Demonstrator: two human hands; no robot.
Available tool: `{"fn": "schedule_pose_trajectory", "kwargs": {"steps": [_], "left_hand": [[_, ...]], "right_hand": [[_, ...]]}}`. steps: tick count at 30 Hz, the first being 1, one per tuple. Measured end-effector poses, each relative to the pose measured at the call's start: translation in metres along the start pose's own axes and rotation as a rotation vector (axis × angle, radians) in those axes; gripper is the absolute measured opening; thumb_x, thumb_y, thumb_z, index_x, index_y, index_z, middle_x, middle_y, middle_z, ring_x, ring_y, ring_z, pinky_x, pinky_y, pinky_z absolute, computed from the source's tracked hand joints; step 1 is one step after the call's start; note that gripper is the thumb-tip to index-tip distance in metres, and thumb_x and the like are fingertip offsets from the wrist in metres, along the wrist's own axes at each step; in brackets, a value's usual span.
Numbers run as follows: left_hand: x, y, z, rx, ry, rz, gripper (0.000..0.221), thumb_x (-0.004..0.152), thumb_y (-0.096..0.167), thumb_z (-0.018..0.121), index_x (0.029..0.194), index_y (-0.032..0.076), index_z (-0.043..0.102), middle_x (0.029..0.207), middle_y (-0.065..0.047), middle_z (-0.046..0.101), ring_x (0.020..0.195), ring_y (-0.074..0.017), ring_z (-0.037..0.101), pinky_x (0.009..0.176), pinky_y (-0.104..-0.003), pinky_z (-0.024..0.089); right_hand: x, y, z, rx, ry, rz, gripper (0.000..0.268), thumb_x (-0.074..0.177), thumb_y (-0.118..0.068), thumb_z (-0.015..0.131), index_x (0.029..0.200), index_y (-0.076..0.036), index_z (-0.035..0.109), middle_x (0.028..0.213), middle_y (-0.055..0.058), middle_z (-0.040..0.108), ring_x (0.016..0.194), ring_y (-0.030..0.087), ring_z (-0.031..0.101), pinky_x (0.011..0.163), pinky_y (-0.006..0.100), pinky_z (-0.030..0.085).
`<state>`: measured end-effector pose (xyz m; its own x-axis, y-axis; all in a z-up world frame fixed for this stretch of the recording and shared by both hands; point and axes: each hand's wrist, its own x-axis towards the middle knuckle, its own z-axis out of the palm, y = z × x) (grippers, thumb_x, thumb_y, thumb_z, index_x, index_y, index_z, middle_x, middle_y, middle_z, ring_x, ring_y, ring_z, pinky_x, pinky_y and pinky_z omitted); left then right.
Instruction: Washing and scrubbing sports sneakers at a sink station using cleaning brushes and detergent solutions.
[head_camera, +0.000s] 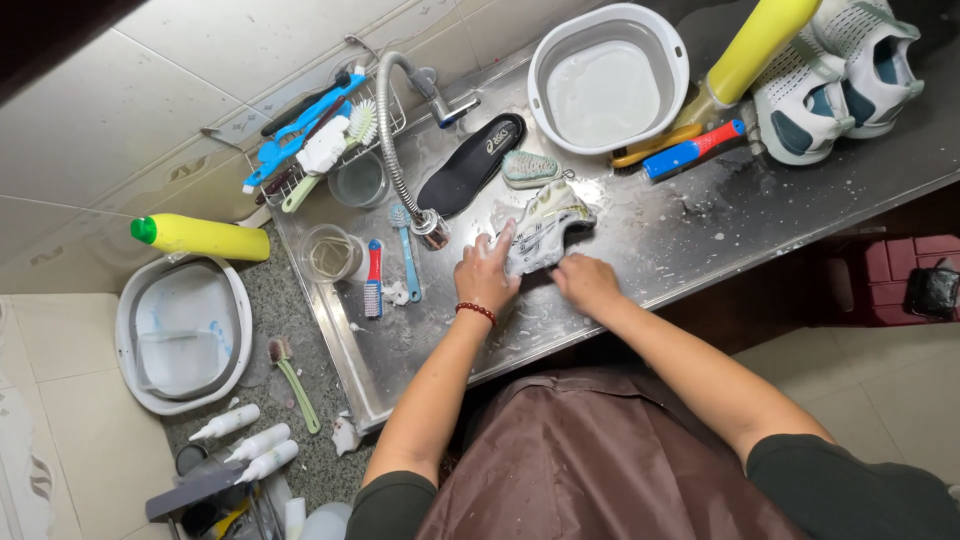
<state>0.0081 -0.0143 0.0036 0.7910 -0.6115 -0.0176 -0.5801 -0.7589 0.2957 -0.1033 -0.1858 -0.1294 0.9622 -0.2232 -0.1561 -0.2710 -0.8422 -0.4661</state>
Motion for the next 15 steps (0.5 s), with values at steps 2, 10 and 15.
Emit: {"fn": "schedule_pose_trajectory", "kwargs": {"steps": [2, 10, 15], "left_hand": [[0.000, -0.010, 0.018, 0.026, -0.021, 0.005, 0.101, 0.063, 0.021, 0.083, 0.153, 0.037, 0.041, 0.114, -0.014, 0.059, 0.097, -0.0354, 0.061, 0.076, -0.046, 0.055], [-0.002, -0.006, 0.013, 0.039, -0.064, -0.029, 0.105, 0.062, 0.023, 0.086, 0.154, 0.035, 0.037, 0.104, -0.013, 0.059, 0.097, -0.0337, 0.060, 0.078, -0.048, 0.054], [-0.007, 0.000, 0.006, -0.065, -0.040, -0.022, 0.108, 0.060, 0.017, 0.087, 0.154, 0.032, 0.037, 0.106, -0.016, 0.057, 0.099, -0.0396, 0.057, 0.082, -0.050, 0.053]], "right_hand": [[-0.007, -0.027, -0.027, 0.011, -0.089, -0.067, 0.027, 0.095, -0.039, 0.061, 0.102, -0.015, 0.073, 0.091, 0.012, 0.073, 0.084, 0.036, 0.070, 0.074, 0.051, 0.056], [-0.002, -0.004, -0.012, 0.011, 0.068, -0.036, 0.028, 0.092, -0.040, 0.064, 0.089, -0.015, 0.075, 0.092, 0.009, 0.073, 0.086, 0.034, 0.071, 0.075, 0.050, 0.057], [-0.008, -0.012, -0.064, -0.078, -0.116, -0.040, 0.031, 0.097, -0.047, 0.058, 0.105, -0.023, 0.076, 0.087, 0.010, 0.073, 0.079, 0.035, 0.071, 0.069, 0.051, 0.056]]}}
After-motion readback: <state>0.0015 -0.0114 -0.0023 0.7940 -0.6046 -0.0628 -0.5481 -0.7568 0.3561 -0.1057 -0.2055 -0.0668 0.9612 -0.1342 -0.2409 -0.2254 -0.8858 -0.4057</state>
